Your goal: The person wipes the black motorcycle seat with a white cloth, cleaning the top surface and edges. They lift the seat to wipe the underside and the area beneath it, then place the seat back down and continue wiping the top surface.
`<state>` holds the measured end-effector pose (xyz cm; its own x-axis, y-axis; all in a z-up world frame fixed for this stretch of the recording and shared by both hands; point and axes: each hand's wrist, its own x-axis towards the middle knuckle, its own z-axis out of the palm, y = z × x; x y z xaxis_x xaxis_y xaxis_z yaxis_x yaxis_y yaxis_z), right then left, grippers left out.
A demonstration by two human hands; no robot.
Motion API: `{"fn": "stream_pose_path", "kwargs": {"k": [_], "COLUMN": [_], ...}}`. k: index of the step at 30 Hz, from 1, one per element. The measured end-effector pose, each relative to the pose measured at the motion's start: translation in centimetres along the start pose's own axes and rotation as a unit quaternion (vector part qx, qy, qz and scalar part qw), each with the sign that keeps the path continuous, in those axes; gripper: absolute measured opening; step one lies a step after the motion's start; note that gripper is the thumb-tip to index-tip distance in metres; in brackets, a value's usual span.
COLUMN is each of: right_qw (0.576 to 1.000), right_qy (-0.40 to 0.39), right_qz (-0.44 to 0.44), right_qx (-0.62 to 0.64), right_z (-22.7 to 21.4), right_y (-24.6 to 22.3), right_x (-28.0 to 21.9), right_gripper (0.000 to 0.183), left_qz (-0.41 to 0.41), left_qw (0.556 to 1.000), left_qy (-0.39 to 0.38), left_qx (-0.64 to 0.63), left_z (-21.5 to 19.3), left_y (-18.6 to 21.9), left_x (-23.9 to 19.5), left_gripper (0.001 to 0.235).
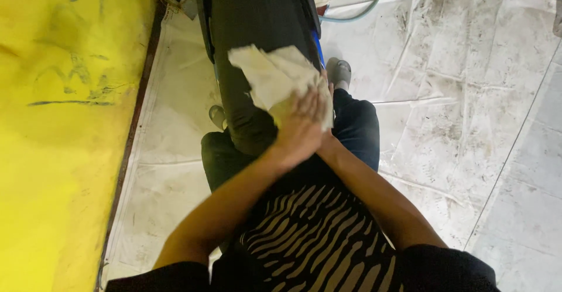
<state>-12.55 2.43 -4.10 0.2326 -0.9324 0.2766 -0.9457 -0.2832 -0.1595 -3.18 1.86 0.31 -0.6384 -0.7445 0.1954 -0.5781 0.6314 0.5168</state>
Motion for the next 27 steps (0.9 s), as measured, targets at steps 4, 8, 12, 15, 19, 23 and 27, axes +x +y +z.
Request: {"fn": "stream_pose_path", "kwargs": {"k": [4, 8, 12, 15, 19, 23, 27], "right_qw": [0.999, 0.999, 0.998, 0.997, 0.995, 0.995, 0.990], "right_qy": [-0.011, -0.004, 0.001, -0.009, -0.020, -0.086, -0.136], "right_qz": [0.033, 0.042, 0.058, 0.081, 0.098, 0.000, 0.008], "right_qx": [-0.009, -0.007, 0.002, 0.014, 0.023, -0.045, -0.026], "right_z": [-1.5, -2.6, -3.3, -3.4, -3.3, -4.1, -5.1], "right_y": [0.6, 0.6, 0.2, -1.1, -1.9, -2.8, -3.3], "right_x": [-0.7, 1.3, 3.1, 2.5, 1.0, 2.1, 3.3], "right_gripper": [0.056, 0.057, 0.058, 0.059, 0.060, 0.062, 0.074], "left_qz": [0.003, 0.013, 0.050, 0.095, -0.398, -0.282, -0.002], "left_qw": [0.992, 0.997, 0.984, 0.954, 0.525, 0.857, 1.000], "left_qy": [0.108, -0.032, -0.031, 0.013, 0.222, 0.099, -0.024], "left_qx": [0.070, 0.069, -0.169, -0.285, -0.719, -0.421, 0.002], "left_z": [0.3, -1.0, 2.4, -3.9, -10.6, -13.1, -4.3], "left_y": [3.3, 3.1, 3.6, -2.1, -4.8, -4.0, -0.7], "left_x": [0.5, 0.1, -4.1, -1.2, 1.7, 3.6, 1.1], "left_gripper": [0.047, 0.041, 0.028, 0.031, 0.023, 0.029, 0.037]}}
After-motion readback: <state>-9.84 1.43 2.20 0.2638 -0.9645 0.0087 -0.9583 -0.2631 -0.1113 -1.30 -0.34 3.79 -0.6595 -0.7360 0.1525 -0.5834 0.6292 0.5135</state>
